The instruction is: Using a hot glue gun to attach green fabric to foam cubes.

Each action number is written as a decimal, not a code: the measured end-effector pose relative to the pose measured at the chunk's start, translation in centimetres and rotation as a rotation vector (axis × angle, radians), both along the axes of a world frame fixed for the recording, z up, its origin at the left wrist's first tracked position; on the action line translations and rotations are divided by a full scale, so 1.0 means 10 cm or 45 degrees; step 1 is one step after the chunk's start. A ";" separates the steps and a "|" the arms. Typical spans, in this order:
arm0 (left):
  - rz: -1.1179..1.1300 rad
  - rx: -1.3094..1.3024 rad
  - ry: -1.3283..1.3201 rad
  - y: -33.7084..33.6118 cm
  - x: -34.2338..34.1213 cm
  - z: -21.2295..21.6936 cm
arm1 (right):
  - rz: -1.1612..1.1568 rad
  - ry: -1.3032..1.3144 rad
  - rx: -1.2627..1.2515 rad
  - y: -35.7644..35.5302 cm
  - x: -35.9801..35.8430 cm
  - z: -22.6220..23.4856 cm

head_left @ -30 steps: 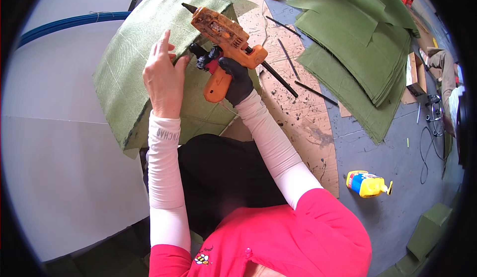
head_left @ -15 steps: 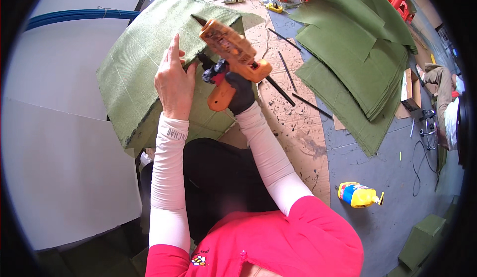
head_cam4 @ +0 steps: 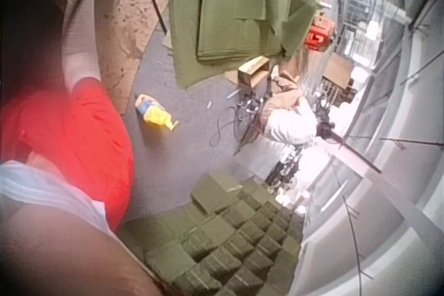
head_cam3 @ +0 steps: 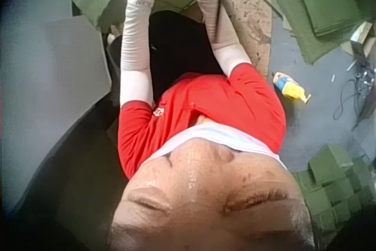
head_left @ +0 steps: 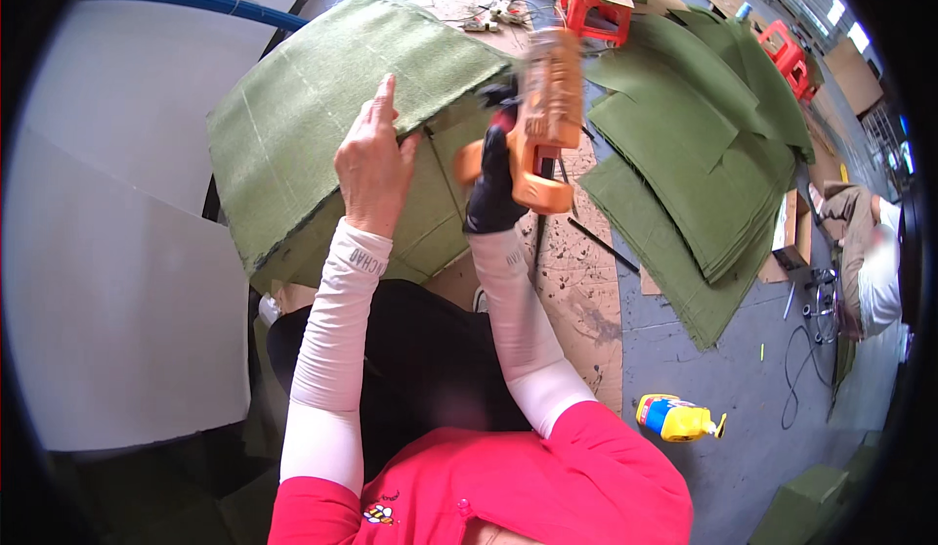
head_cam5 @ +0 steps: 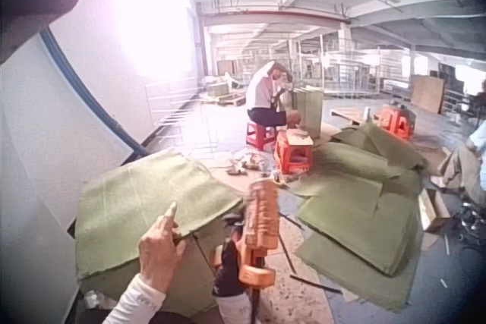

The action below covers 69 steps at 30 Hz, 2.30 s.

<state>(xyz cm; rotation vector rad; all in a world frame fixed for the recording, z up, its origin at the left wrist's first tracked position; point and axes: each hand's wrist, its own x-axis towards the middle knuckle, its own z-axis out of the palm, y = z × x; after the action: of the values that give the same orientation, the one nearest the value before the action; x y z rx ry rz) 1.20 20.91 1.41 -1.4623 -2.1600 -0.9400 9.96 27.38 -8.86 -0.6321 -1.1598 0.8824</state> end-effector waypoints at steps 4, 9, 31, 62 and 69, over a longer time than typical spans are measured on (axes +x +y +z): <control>-0.035 0.038 0.006 -0.02 -0.02 -0.01 | -1.166 -0.487 0.351 0.31 -0.26 0.21; -0.068 0.039 -0.030 -0.03 -0.06 -0.03 | 0.454 0.893 0.225 0.43 -0.30 0.00; -0.455 -0.065 -0.183 -0.23 -0.33 0.10 | 1.847 0.026 -0.573 0.95 1.03 -0.18; -0.894 -0.325 -0.732 -0.43 -0.57 0.30 | 1.585 -0.210 -0.619 1.51 0.77 -0.49; -0.889 -0.329 -0.713 -0.42 -0.59 0.30 | 1.703 -0.007 -0.612 1.40 0.83 -0.43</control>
<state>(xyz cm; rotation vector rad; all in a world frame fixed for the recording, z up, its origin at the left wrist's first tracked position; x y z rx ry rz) -4.69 16.69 4.37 -2.4033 -2.2071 -1.4842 18.26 41.36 -13.14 -0.1407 -1.3336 2.3317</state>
